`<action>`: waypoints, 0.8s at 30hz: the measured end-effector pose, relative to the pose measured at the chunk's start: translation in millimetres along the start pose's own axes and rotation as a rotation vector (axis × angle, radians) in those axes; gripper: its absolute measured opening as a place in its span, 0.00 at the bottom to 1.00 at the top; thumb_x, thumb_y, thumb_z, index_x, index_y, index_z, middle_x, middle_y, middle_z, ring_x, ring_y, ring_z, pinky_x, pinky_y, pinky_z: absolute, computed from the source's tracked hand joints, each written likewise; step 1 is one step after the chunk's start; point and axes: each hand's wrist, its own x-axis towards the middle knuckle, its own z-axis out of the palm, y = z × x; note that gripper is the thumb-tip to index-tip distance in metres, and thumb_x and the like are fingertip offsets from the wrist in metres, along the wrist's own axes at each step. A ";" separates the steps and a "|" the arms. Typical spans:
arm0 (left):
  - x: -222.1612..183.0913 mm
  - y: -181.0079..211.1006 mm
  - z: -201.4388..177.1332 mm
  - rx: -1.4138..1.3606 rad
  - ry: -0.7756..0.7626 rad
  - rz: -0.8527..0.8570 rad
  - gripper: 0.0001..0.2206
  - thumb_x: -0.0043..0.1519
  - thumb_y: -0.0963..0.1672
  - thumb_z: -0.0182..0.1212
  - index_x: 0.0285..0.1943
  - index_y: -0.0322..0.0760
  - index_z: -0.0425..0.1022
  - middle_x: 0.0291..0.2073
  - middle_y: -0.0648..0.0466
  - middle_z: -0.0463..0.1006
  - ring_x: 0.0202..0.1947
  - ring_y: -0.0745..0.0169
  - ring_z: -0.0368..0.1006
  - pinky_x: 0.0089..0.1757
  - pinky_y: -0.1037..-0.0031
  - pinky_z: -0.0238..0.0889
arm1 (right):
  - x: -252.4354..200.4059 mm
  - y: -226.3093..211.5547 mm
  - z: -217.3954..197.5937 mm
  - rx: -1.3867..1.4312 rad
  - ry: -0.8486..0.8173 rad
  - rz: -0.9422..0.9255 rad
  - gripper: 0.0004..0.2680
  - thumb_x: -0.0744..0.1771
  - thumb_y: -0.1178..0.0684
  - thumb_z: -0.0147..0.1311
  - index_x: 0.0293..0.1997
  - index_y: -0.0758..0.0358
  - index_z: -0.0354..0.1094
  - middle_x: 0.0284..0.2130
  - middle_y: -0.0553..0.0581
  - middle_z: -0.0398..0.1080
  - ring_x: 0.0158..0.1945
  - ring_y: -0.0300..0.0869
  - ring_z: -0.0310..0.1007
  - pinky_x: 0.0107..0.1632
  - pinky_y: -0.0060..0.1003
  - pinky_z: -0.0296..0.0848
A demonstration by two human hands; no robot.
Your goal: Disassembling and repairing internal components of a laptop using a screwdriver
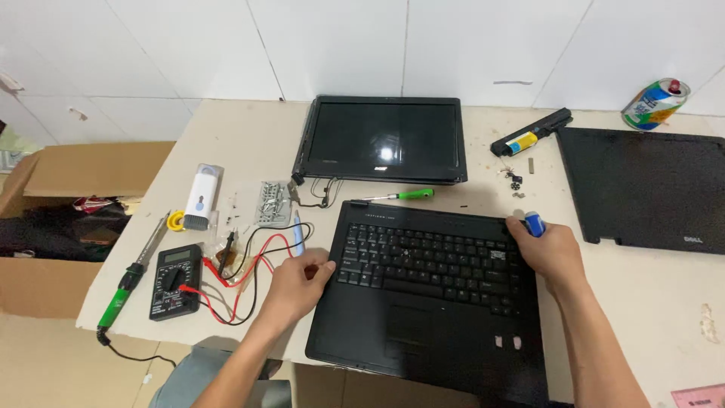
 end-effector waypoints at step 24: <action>-77.6 -3.5 7.7 0.412 0.157 0.871 0.22 0.62 0.37 0.48 0.68 0.29 0.61 0.68 0.37 0.57 0.65 0.34 0.56 0.60 0.53 0.55 | -135.3 -12.6 -68.3 -0.293 -0.259 0.080 0.17 0.61 0.35 0.59 0.37 0.60 0.75 0.36 0.62 0.79 0.40 0.50 0.77 0.45 0.39 0.67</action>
